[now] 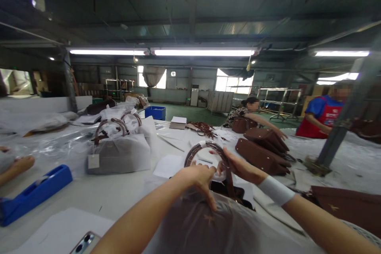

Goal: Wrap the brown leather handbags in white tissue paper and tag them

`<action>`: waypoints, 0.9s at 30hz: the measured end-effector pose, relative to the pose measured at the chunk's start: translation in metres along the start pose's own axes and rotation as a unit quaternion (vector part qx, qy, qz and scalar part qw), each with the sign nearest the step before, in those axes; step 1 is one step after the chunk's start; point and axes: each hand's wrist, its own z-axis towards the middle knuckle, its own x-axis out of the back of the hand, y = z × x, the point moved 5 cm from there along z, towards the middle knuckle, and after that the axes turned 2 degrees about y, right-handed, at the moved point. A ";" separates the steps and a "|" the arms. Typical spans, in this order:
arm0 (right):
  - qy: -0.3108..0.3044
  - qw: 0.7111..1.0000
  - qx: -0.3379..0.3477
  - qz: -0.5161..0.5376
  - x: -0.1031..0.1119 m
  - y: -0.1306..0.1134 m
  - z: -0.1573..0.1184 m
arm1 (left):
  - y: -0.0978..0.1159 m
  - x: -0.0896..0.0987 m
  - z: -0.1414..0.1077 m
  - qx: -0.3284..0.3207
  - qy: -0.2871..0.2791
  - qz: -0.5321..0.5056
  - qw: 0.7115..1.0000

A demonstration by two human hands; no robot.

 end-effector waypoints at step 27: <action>0.300 0.675 0.411 -0.534 -0.114 0.055 -0.094 | -0.015 0.017 0.031 0.021 -0.035 -0.010 0.999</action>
